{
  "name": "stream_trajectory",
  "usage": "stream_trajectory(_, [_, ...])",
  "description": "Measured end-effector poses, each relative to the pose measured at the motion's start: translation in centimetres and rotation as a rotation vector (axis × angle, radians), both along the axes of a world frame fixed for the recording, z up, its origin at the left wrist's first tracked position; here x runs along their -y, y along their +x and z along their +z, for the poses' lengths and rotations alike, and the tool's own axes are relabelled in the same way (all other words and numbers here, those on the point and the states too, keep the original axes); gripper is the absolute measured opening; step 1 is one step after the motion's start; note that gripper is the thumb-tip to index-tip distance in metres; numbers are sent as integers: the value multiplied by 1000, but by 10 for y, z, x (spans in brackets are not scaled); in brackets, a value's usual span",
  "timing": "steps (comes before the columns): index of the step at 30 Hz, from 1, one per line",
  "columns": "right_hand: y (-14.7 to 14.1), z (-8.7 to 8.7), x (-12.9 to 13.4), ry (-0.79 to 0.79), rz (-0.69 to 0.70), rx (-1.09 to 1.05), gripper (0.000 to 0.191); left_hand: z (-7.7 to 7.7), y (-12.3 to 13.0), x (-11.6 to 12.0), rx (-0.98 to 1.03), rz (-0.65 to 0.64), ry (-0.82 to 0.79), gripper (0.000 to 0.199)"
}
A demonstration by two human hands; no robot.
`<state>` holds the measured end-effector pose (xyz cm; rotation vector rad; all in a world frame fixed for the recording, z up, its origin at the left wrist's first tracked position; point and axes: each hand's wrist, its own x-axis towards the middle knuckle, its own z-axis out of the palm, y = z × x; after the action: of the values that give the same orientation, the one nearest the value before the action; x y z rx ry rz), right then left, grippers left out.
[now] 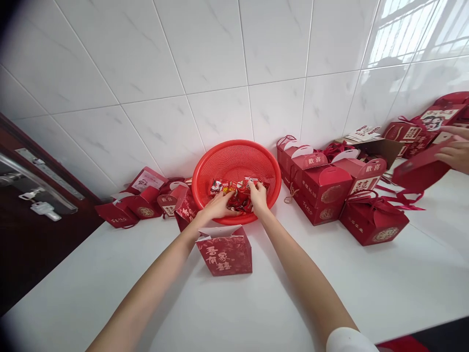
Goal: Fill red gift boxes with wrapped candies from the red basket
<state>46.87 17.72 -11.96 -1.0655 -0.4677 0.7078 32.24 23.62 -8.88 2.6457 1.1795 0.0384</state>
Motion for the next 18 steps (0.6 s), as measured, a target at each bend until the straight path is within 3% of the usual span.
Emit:
stream_trajectory(3, [-1, 2, 1, -1, 2, -4, 35, 3, 0, 3, -51, 4, -11, 98])
stream_trajectory(5, [-1, 4, 1, -1, 0, -10, 34, 4, 0, 1, -63, -20, -29, 89])
stream_trajectory(10, [-1, 6, 0, 8, -1, -29, 33, -1, 3, -11, -2, -114, -59, 28])
stream_trajectory(12, [-1, 7, 0, 13, 2, -32, 32, -5, 3, -16, 36, -143, -73, 14])
stream_trajectory(18, [1, 8, -4, 26, 7, -31, 30, -12, 4, -25, 161, -199, -117, 8])
